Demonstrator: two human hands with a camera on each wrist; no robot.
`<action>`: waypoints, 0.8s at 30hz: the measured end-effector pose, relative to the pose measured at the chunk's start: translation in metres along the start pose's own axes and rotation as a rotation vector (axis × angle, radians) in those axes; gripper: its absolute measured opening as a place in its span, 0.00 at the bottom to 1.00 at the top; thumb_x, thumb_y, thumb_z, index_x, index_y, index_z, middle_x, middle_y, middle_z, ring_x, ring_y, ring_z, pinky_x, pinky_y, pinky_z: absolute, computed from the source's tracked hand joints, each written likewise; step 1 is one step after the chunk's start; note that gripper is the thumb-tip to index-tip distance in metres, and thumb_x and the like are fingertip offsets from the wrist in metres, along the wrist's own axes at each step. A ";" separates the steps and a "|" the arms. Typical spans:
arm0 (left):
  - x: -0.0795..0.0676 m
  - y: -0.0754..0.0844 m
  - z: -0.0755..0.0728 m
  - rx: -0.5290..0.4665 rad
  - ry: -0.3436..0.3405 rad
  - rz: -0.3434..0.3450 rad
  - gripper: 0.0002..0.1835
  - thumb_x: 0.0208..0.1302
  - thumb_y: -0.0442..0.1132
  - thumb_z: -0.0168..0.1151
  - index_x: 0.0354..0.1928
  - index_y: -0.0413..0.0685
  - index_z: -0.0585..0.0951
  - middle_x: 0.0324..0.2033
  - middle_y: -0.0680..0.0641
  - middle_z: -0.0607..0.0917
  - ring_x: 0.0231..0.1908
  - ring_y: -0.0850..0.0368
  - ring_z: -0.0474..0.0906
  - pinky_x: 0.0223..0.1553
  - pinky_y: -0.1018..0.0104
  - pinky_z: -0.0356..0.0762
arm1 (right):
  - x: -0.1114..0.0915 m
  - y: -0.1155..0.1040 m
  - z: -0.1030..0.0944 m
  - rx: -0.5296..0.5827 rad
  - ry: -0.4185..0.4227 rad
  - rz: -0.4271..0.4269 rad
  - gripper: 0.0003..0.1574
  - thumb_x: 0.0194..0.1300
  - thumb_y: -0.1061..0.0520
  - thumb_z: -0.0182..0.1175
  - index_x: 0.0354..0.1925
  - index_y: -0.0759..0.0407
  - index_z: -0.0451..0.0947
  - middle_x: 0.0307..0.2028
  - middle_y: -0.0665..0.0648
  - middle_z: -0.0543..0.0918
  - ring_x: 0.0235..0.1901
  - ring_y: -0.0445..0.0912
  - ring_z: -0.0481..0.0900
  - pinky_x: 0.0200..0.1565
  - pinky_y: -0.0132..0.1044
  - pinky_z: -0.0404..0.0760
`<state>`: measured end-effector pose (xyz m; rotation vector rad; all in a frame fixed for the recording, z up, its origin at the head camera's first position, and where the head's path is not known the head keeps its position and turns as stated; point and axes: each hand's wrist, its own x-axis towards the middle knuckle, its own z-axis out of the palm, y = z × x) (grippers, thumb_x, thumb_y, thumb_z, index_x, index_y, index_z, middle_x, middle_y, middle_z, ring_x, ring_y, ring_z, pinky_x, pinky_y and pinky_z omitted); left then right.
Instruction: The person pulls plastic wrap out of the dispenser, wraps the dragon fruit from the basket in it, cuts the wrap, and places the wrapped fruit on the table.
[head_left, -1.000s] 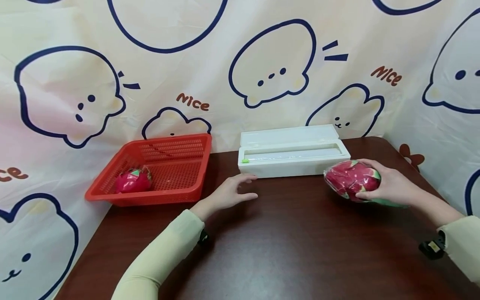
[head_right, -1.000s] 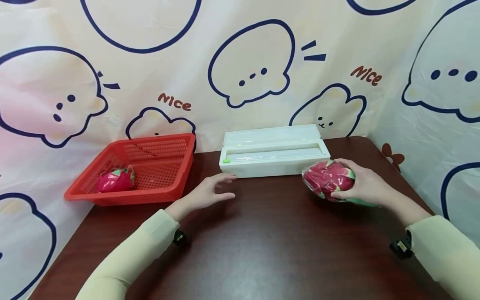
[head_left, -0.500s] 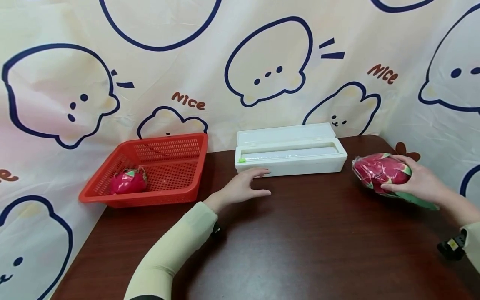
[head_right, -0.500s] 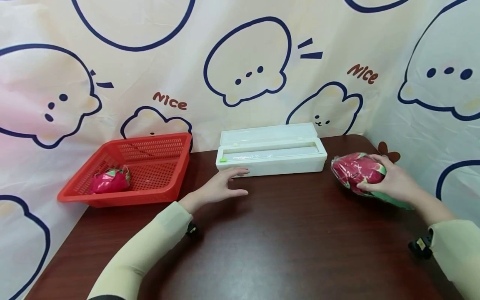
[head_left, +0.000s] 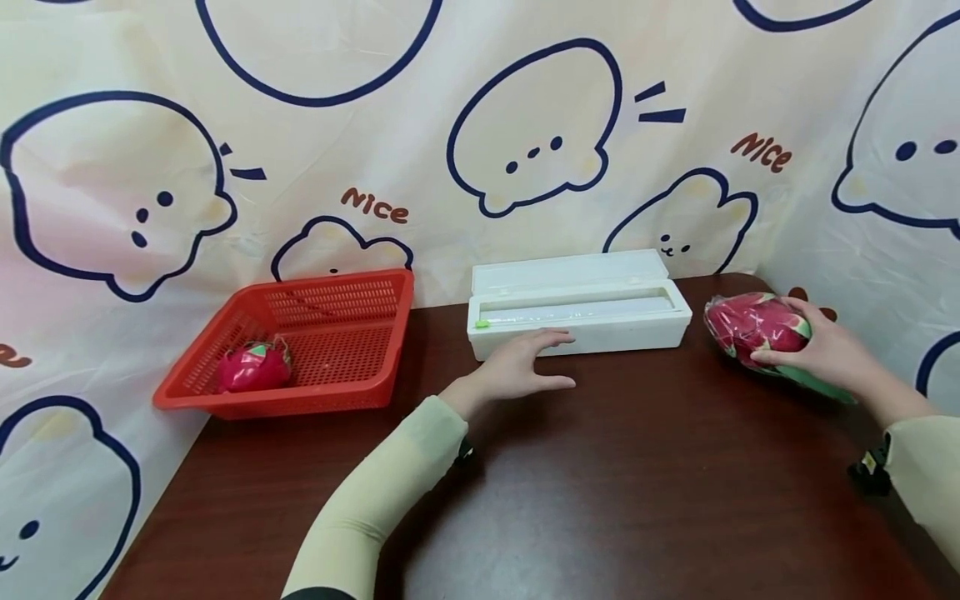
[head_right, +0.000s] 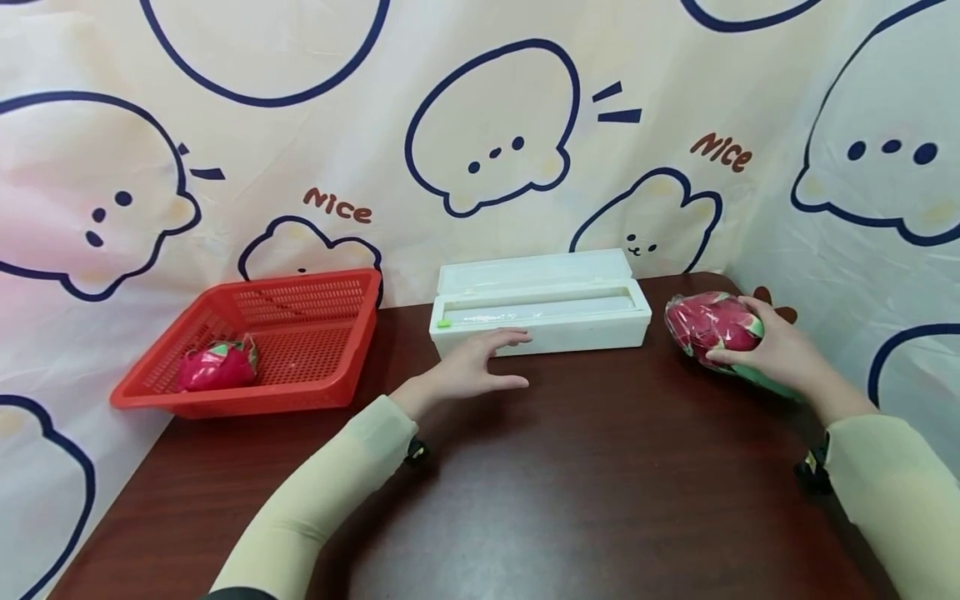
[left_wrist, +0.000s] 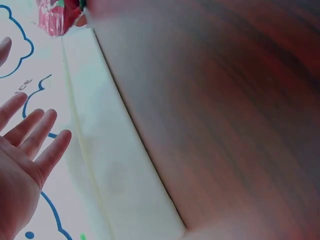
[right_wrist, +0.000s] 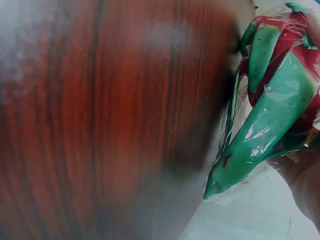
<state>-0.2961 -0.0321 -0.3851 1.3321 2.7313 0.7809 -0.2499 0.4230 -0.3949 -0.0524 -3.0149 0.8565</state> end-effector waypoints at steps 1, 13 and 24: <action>0.001 0.001 0.001 0.008 -0.005 0.003 0.36 0.59 0.57 0.68 0.67 0.52 0.71 0.66 0.52 0.70 0.63 0.60 0.68 0.63 0.67 0.62 | 0.001 0.000 0.001 -0.004 0.010 -0.007 0.73 0.55 0.32 0.67 0.74 0.67 0.35 0.59 0.85 0.57 0.53 0.78 0.57 0.46 0.74 0.67; 0.001 0.006 0.006 0.022 -0.039 0.000 0.36 0.59 0.58 0.67 0.67 0.55 0.71 0.65 0.54 0.70 0.65 0.61 0.64 0.62 0.67 0.62 | -0.003 0.003 0.006 -0.021 0.033 -0.068 0.73 0.53 0.36 0.71 0.74 0.67 0.36 0.60 0.84 0.55 0.54 0.78 0.57 0.46 0.76 0.64; -0.001 0.001 0.005 0.043 -0.035 0.017 0.34 0.60 0.58 0.66 0.66 0.54 0.72 0.64 0.54 0.71 0.65 0.61 0.64 0.62 0.66 0.63 | 0.008 0.003 0.006 0.022 0.071 -0.071 0.72 0.54 0.36 0.71 0.74 0.67 0.38 0.59 0.83 0.58 0.54 0.77 0.59 0.48 0.75 0.64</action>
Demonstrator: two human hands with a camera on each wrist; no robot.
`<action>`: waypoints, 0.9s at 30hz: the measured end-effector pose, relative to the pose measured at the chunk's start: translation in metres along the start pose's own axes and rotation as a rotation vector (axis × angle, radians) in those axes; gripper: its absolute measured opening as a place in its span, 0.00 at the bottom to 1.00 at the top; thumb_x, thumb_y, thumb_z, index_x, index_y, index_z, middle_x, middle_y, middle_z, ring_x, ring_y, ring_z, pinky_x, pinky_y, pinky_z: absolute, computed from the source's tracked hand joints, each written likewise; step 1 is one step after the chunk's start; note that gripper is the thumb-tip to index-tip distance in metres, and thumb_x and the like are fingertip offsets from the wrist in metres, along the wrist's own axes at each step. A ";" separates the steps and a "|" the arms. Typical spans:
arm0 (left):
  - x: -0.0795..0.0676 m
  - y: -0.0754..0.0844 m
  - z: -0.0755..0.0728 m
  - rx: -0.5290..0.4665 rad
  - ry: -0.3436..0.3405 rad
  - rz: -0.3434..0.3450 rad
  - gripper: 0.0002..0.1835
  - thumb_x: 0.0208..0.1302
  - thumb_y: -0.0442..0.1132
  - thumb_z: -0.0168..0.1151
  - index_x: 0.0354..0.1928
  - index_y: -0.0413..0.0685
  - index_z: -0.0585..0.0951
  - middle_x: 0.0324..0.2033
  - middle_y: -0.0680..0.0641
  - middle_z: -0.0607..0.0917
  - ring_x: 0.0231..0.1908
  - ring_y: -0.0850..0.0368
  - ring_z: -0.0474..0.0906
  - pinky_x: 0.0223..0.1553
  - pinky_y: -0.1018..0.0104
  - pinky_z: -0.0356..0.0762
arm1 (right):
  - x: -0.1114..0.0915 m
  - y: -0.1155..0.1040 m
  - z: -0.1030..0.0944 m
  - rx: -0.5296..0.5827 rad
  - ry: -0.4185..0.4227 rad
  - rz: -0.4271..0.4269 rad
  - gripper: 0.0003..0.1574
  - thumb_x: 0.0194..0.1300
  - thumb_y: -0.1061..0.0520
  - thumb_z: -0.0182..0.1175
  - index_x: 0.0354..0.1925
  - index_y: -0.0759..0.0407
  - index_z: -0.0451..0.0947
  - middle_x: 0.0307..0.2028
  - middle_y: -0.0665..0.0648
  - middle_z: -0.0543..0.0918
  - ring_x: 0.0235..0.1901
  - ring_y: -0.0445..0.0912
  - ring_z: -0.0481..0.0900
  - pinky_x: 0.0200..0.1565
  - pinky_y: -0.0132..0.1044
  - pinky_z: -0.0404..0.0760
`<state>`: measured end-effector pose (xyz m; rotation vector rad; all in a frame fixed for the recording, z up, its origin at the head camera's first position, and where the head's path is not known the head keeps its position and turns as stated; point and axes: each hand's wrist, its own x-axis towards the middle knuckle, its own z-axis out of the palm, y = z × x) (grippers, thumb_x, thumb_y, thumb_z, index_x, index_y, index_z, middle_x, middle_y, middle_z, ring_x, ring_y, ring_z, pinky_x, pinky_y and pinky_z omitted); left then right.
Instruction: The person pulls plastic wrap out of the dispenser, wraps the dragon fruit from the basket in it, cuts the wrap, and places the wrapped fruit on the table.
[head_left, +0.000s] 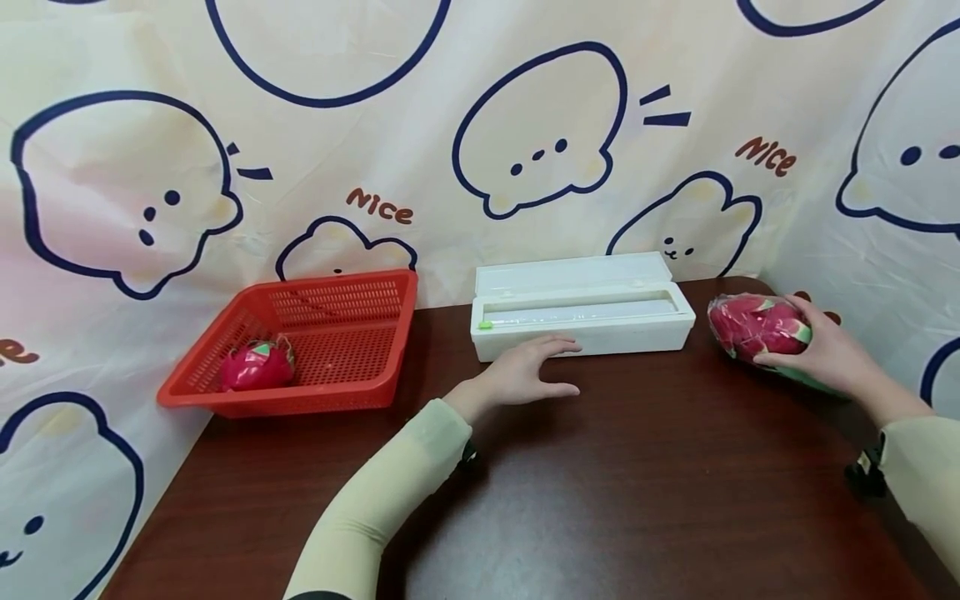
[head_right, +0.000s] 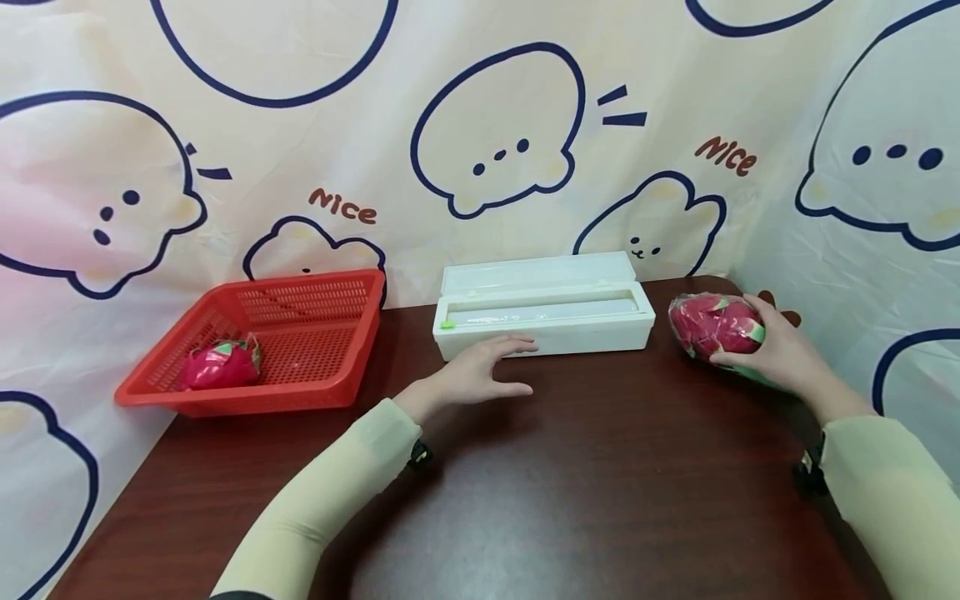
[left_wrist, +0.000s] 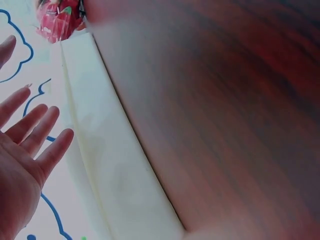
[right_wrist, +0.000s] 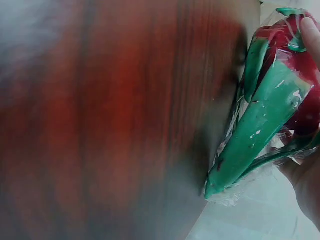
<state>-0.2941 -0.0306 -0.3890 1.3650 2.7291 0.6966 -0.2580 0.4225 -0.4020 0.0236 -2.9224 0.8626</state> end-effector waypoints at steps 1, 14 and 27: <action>0.000 0.000 0.000 0.001 0.001 0.002 0.34 0.60 0.58 0.66 0.66 0.54 0.72 0.64 0.54 0.71 0.65 0.61 0.64 0.62 0.66 0.63 | 0.003 0.001 0.000 0.006 0.003 0.000 0.72 0.53 0.36 0.71 0.74 0.67 0.37 0.59 0.83 0.58 0.54 0.77 0.58 0.48 0.75 0.64; -0.003 0.003 -0.005 0.007 0.005 0.010 0.34 0.60 0.58 0.66 0.66 0.54 0.72 0.64 0.54 0.72 0.65 0.61 0.65 0.63 0.67 0.61 | 0.012 -0.003 -0.001 -0.015 -0.025 -0.005 0.77 0.50 0.35 0.73 0.75 0.64 0.33 0.63 0.82 0.53 0.56 0.76 0.55 0.49 0.76 0.61; -0.013 -0.007 -0.011 -0.022 0.000 -0.013 0.34 0.61 0.58 0.65 0.67 0.53 0.71 0.64 0.54 0.72 0.65 0.62 0.63 0.64 0.66 0.61 | 0.001 -0.014 -0.008 0.031 -0.014 -0.061 0.74 0.54 0.44 0.73 0.75 0.64 0.32 0.67 0.81 0.48 0.60 0.78 0.53 0.50 0.77 0.59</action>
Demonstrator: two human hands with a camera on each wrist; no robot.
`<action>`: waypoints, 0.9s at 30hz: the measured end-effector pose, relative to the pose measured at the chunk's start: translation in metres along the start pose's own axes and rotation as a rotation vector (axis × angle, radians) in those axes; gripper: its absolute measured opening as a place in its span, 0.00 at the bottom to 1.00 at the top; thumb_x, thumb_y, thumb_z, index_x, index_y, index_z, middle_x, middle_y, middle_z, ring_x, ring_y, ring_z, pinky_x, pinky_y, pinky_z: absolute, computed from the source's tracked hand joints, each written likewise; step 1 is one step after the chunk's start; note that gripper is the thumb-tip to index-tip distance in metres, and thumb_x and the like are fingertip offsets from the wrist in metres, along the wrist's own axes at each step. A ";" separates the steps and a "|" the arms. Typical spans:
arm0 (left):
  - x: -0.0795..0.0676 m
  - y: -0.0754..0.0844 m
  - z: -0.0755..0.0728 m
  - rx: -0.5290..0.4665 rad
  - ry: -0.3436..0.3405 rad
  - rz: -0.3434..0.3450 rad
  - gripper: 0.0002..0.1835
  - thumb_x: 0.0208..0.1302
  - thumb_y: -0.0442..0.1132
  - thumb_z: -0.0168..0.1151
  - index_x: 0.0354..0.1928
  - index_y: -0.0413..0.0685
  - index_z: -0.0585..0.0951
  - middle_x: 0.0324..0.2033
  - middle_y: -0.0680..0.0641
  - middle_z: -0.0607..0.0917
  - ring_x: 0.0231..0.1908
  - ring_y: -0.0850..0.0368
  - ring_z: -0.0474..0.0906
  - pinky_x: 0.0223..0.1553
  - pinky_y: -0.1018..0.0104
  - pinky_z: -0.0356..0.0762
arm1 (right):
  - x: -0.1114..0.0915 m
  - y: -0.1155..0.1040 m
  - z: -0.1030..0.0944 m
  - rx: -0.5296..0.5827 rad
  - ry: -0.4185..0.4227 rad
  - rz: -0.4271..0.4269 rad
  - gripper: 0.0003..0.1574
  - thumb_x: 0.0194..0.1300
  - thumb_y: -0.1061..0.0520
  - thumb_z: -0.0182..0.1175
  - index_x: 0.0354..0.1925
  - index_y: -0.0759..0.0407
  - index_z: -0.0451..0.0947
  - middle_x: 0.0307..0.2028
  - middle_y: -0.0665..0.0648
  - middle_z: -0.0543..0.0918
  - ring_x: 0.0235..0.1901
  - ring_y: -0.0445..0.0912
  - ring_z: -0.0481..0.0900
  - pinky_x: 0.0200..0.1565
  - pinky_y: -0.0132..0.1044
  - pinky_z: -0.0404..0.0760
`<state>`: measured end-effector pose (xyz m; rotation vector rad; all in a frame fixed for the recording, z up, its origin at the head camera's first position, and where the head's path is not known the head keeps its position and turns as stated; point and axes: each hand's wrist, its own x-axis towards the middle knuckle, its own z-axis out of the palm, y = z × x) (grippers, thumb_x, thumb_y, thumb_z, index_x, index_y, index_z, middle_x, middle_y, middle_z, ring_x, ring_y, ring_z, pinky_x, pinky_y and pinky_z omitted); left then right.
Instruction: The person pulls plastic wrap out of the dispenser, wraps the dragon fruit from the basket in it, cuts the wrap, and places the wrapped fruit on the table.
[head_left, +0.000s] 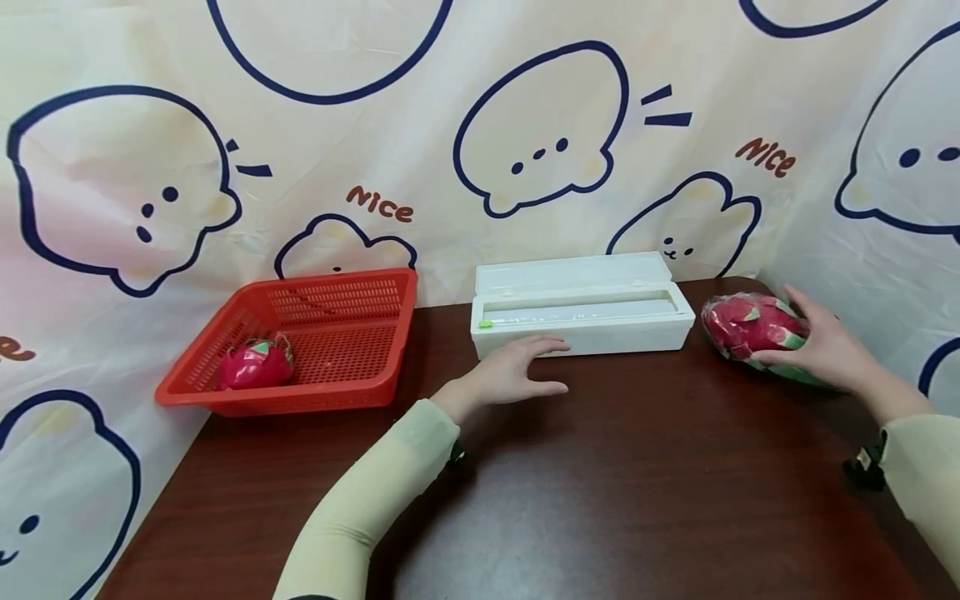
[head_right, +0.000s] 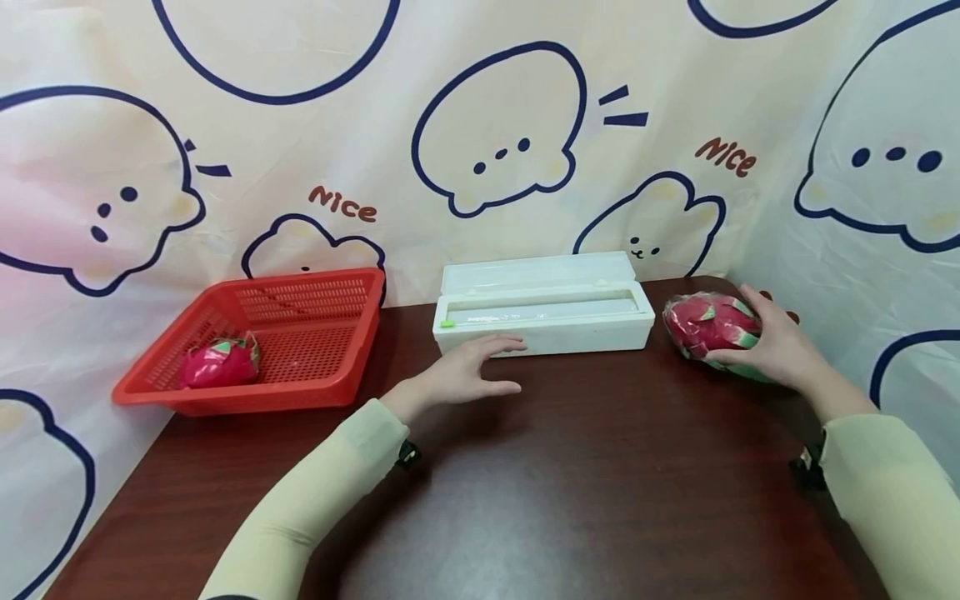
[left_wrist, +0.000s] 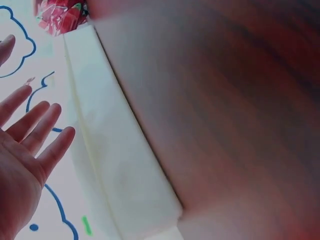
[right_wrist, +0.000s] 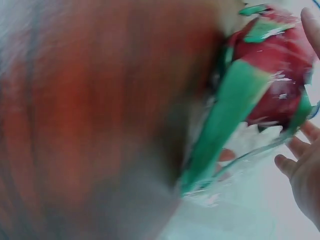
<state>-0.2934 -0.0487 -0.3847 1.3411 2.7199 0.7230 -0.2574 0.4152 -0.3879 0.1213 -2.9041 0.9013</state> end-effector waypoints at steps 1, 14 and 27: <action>-0.002 -0.002 -0.003 -0.011 0.000 -0.013 0.34 0.61 0.58 0.65 0.67 0.53 0.71 0.64 0.54 0.72 0.65 0.61 0.64 0.64 0.65 0.61 | 0.001 -0.003 -0.001 0.011 0.005 -0.015 0.73 0.54 0.45 0.74 0.75 0.65 0.33 0.68 0.81 0.48 0.60 0.78 0.54 0.50 0.76 0.59; -0.010 -0.027 -0.047 -0.207 0.222 -0.134 0.37 0.54 0.48 0.74 0.67 0.57 0.71 0.63 0.55 0.73 0.61 0.55 0.68 0.60 0.51 0.68 | 0.032 -0.087 0.003 -0.046 -0.010 -0.172 0.65 0.50 0.44 0.76 0.74 0.60 0.50 0.69 0.74 0.54 0.63 0.71 0.55 0.53 0.74 0.60; 0.004 -0.051 -0.044 -0.232 0.229 -0.291 0.35 0.54 0.50 0.74 0.65 0.56 0.73 0.60 0.51 0.75 0.59 0.55 0.70 0.55 0.56 0.74 | 0.075 -0.118 0.050 -0.034 -0.129 -0.226 0.56 0.52 0.37 0.72 0.68 0.62 0.62 0.67 0.72 0.61 0.63 0.66 0.59 0.59 0.70 0.57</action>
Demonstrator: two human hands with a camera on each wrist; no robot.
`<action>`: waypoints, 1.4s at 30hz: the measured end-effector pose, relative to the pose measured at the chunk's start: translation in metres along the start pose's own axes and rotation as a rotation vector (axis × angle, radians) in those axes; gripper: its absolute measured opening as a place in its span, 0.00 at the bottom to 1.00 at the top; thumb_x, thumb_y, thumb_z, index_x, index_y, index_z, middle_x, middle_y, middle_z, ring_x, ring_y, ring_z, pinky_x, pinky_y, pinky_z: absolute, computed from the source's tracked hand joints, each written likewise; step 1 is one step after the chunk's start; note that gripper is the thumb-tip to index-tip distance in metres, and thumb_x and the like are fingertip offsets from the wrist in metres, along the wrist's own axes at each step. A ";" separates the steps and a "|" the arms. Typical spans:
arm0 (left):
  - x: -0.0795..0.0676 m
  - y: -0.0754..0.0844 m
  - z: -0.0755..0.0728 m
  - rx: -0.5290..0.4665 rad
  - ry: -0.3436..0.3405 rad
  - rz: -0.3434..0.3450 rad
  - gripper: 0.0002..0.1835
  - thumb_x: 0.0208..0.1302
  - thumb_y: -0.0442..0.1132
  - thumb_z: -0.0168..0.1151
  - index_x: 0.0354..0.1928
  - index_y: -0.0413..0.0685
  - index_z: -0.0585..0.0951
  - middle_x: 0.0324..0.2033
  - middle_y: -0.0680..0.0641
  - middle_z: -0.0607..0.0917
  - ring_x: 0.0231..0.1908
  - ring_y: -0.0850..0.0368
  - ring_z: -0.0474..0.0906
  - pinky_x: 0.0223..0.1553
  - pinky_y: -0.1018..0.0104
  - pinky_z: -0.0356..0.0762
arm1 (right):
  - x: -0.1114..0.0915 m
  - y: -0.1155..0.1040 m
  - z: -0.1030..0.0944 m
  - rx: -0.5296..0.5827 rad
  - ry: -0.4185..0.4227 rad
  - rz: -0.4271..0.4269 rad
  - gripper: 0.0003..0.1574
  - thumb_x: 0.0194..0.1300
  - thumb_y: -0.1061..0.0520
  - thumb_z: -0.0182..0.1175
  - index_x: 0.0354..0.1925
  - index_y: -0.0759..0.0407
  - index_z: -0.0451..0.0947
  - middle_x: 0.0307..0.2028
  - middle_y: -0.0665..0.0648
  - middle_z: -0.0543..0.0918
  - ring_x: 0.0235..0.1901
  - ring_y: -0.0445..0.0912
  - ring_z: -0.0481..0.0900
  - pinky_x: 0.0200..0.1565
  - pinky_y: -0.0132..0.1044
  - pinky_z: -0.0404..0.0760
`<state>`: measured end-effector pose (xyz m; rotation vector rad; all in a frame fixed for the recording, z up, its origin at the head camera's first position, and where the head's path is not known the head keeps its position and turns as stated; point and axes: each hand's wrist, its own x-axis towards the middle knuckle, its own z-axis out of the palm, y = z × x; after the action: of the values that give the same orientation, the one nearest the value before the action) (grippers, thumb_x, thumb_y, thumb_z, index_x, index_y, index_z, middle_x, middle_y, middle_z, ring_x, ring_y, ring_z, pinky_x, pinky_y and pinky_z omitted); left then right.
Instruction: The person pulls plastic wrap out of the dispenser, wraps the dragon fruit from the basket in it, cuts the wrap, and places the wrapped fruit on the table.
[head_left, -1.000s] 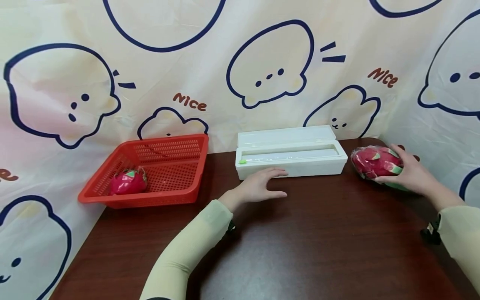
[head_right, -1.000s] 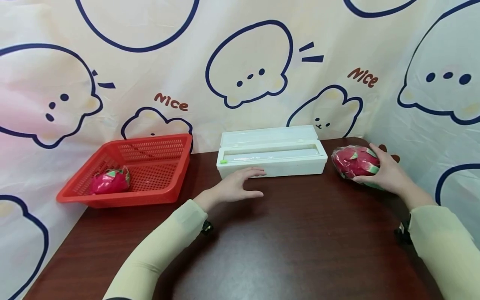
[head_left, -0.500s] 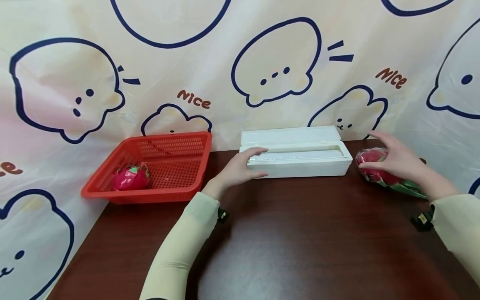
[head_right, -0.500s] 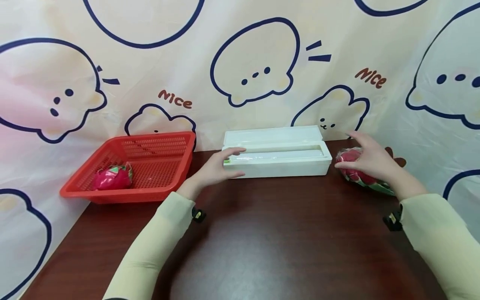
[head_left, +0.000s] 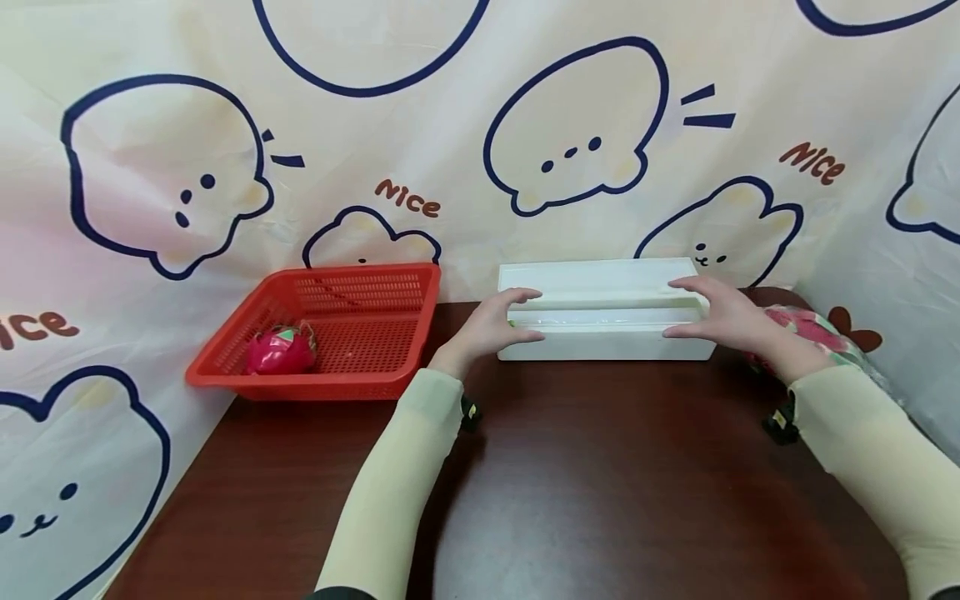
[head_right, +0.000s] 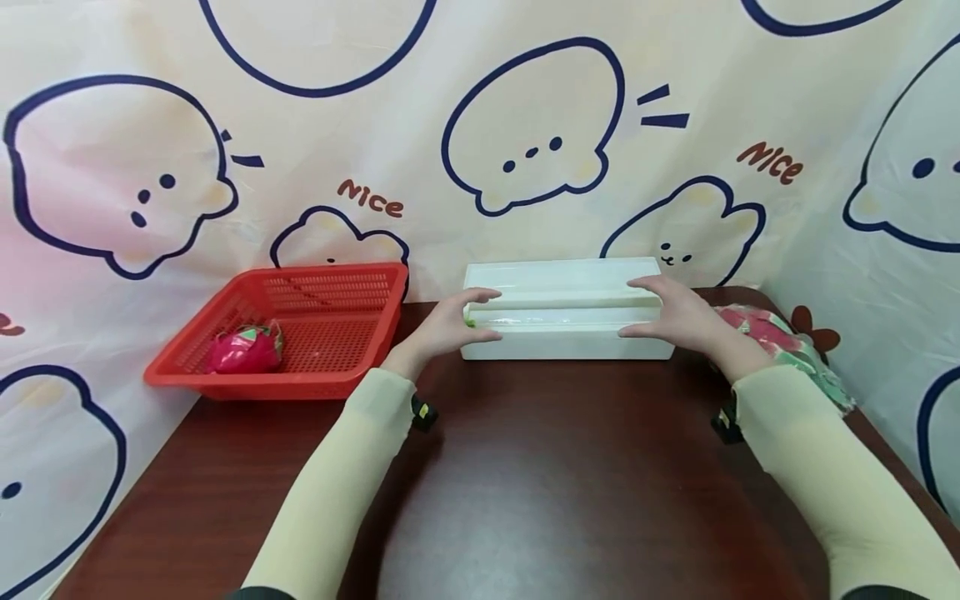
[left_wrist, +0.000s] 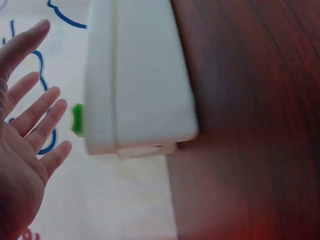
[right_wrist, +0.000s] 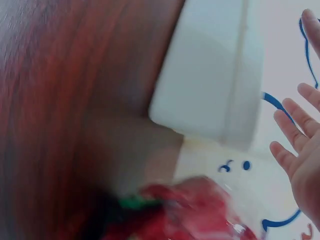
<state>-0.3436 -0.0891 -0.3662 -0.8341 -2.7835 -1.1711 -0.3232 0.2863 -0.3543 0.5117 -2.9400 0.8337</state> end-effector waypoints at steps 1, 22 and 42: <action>0.002 -0.002 0.001 0.002 0.003 -0.004 0.33 0.56 0.50 0.73 0.64 0.55 0.74 0.59 0.51 0.76 0.58 0.55 0.71 0.54 0.56 0.74 | 0.002 0.003 0.003 0.003 -0.006 0.015 0.55 0.53 0.35 0.70 0.68 0.62 0.63 0.67 0.72 0.61 0.64 0.66 0.58 0.59 0.70 0.57; 0.006 -0.025 0.012 0.070 0.023 -0.108 0.22 0.67 0.51 0.62 0.60 0.55 0.77 0.55 0.52 0.80 0.56 0.58 0.73 0.57 0.58 0.71 | 0.007 0.029 0.024 -0.025 -0.006 0.059 0.41 0.69 0.35 0.53 0.65 0.64 0.67 0.62 0.76 0.67 0.60 0.68 0.64 0.59 0.68 0.60; 0.025 -0.019 0.010 0.100 0.055 -0.236 0.14 0.65 0.47 0.65 0.50 0.53 0.86 0.47 0.52 0.84 0.48 0.57 0.76 0.49 0.61 0.75 | 0.019 0.024 0.015 0.100 0.071 0.090 0.18 0.68 0.60 0.61 0.52 0.70 0.79 0.48 0.72 0.80 0.48 0.62 0.72 0.55 0.61 0.69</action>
<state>-0.3720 -0.0821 -0.3813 -0.4680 -2.9279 -1.0510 -0.3479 0.2918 -0.3767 0.3481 -2.8866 0.9905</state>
